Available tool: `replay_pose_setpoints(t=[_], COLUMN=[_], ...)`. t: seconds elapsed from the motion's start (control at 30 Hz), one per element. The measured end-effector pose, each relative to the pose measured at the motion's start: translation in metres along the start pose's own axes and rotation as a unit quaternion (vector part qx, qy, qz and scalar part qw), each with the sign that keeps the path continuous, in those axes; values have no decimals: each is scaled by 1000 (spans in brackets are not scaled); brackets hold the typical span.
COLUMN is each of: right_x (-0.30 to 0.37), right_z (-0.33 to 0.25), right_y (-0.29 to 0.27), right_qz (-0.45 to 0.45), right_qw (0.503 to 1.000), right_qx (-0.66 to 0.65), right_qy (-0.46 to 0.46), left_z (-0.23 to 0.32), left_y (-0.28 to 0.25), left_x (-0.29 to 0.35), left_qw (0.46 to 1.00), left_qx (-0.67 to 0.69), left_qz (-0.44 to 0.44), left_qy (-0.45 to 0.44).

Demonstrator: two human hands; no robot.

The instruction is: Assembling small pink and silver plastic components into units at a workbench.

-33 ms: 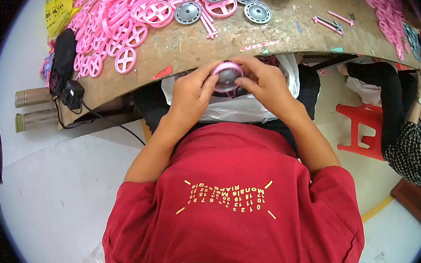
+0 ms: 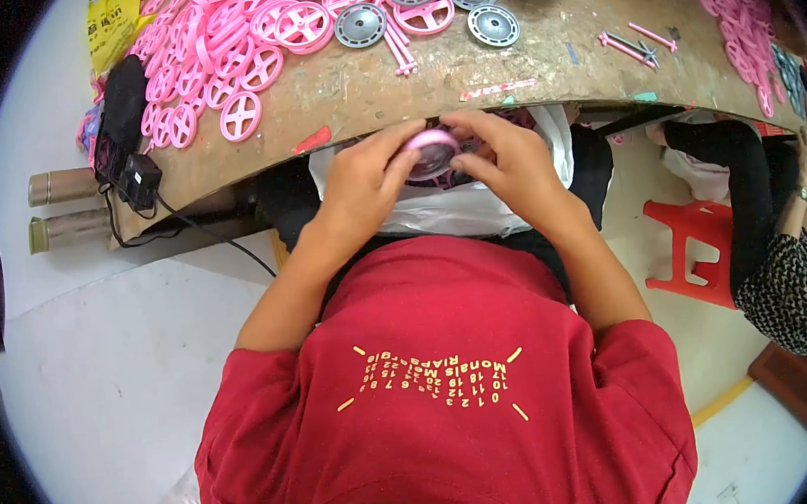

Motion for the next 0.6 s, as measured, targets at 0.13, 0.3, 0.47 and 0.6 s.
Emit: replay_pose_setpoints(t=[0.13,0.3,0.47,0.6], right_x=[2,21,44,42], right_z=[-60,-197,-213,-223], right_y=[-37,-66,-74,-77], right_qz=[62,-162,-73,-51], right_qw=[989,848,868,849], right_qx=[79,232,103,137], right_qy=[-111,-449,-479,-507], left_z=[37,146,117,127], left_y=[-59,-89,-152,-148], left_x=[-16,-5,-9,-12], left_qw=[996,962,956,947], left_qx=[86,240,244,248], left_qz=[-23,24,30,37], left_qy=[-18,126,159,201])
Point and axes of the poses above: each hand's wrist, its own x-axis away from the middle knuckle, its own y-axis out of the palm, z = x × y, the point moved 6 cm from there along -x, towards the middle knuckle, and after that the axes turned 5 degrees about -y, right-handed, at the moved point
